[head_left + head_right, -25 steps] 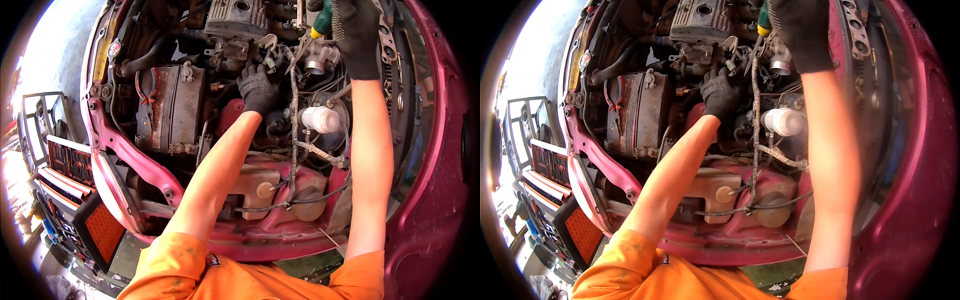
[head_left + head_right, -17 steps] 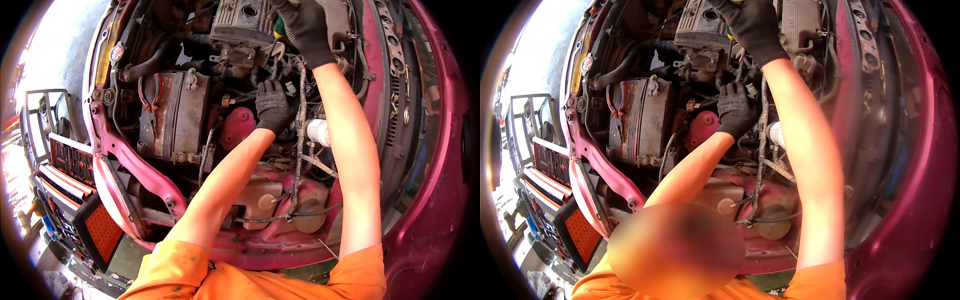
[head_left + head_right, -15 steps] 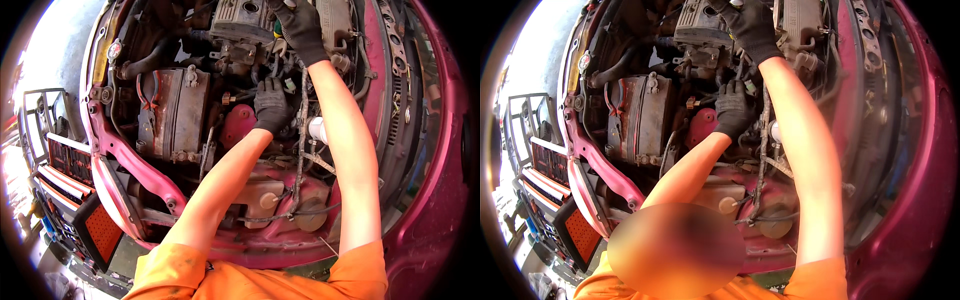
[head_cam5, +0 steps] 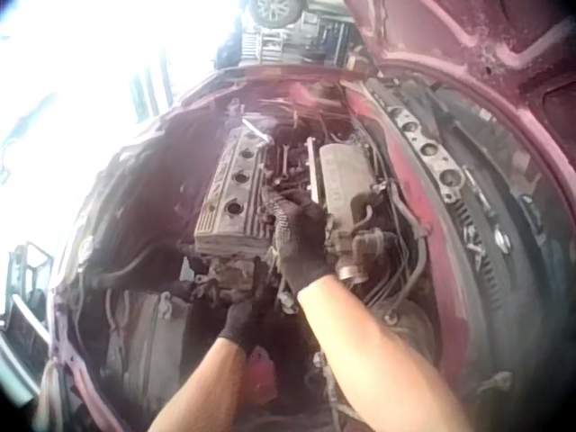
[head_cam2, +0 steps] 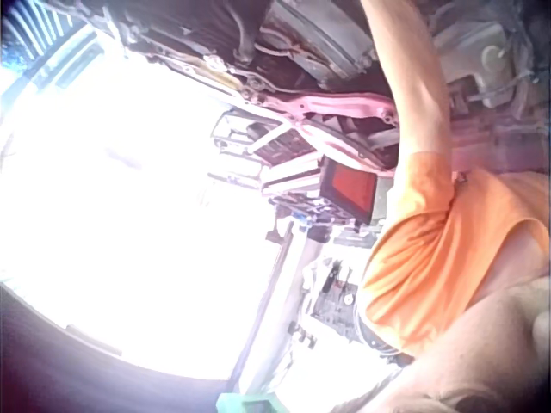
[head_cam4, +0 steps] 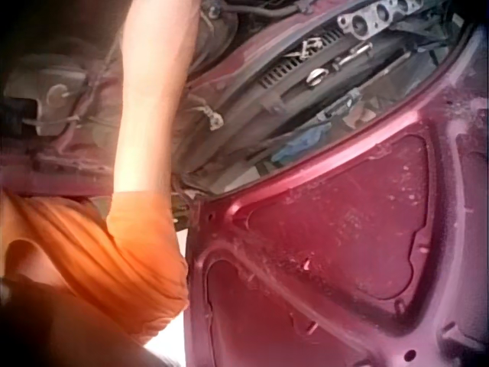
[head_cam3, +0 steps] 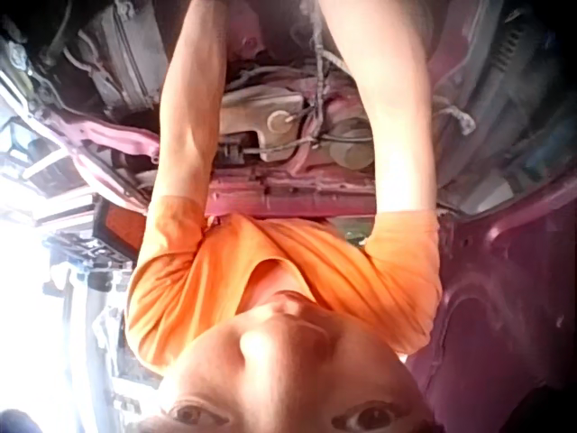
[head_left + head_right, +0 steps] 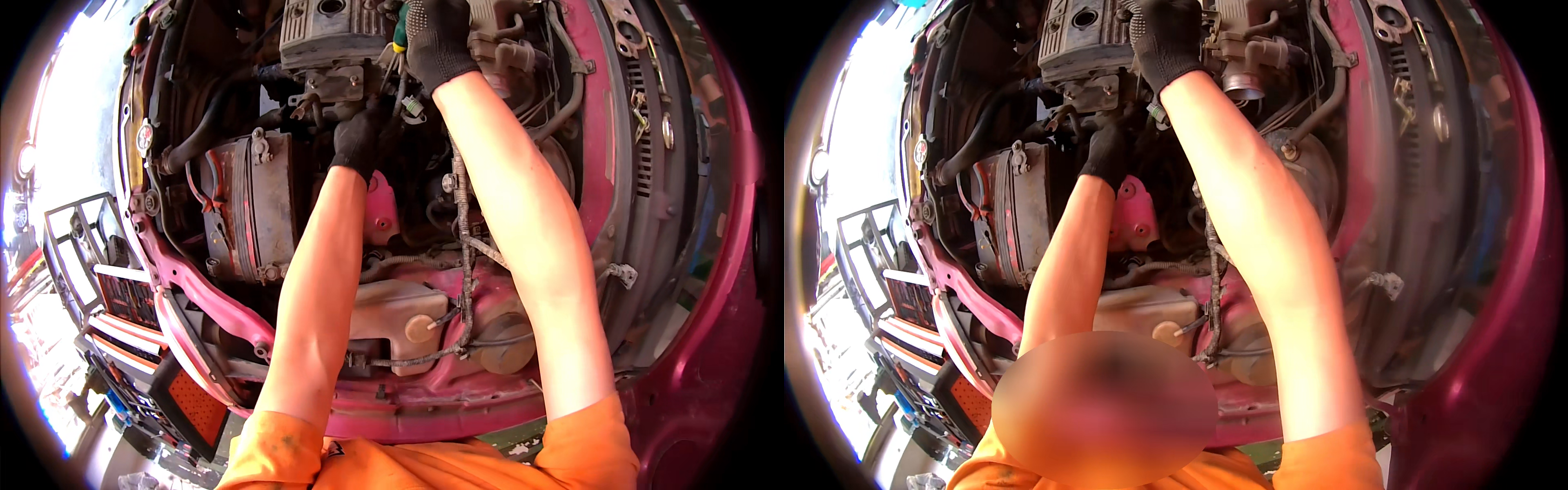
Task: The person manipulates wires, connectors, and engine parts within an open car engine bay. They use a screwdriver on components and handle hoses by hand.
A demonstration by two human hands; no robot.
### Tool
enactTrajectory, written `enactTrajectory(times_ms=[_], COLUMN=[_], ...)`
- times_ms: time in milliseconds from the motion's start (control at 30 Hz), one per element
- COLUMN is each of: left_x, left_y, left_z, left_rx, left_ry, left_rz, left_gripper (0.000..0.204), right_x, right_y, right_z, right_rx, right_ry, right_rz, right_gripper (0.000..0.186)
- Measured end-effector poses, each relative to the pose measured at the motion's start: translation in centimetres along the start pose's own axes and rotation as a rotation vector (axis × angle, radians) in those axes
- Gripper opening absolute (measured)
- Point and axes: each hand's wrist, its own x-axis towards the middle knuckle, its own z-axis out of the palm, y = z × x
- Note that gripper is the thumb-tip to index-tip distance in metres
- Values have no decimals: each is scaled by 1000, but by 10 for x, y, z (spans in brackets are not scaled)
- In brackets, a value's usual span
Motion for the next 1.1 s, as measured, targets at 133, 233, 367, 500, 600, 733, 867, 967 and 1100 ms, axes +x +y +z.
enactTrajectory(times_ms=[133, 233, 367, 500, 600, 733, 867, 967, 1100], left_x=[17, 21, 8, 2, -7, -19, -2, -12, -15], left_y=[-27, -11, 70, 79, 91, 97, 62, 71, 76], left_z=[22, 25, 26, 23, 17, 19, 31, 36, 29], left_rx=[-27, 410, 337, 140, 107, 124, 58, 10, -85], left_ry=[45, 53, 99, 251, 314, 315, 393, 422, 441], left_rz=[-46, -239, -616, -707, -606, -476, -619, -609, -617], left_gripper=[49, 61, 67, 73, 74, 64, 38, 38, 33], right_x=[-8, -35, -49, -44, -19, -15, 3, 19, 13], right_y=[-8, -20, 0, -18, -48, -63, -48, -64, -67], right_z=[-10, -5, -24, -30, -60, -7, -12, -51, -39], right_rx=[-41, -139, -35, -829, -1677, -2492, -2624, -2071, -2225], right_ry=[19, 40, 174, -53, -778, -1302, -1051, -1285, -1307], right_rz=[50, 204, 171, -131, -1071, 158, 26, -644, -190], right_gripper=[9, 14, 13, 11, 22, 49, 35, 36, 41])
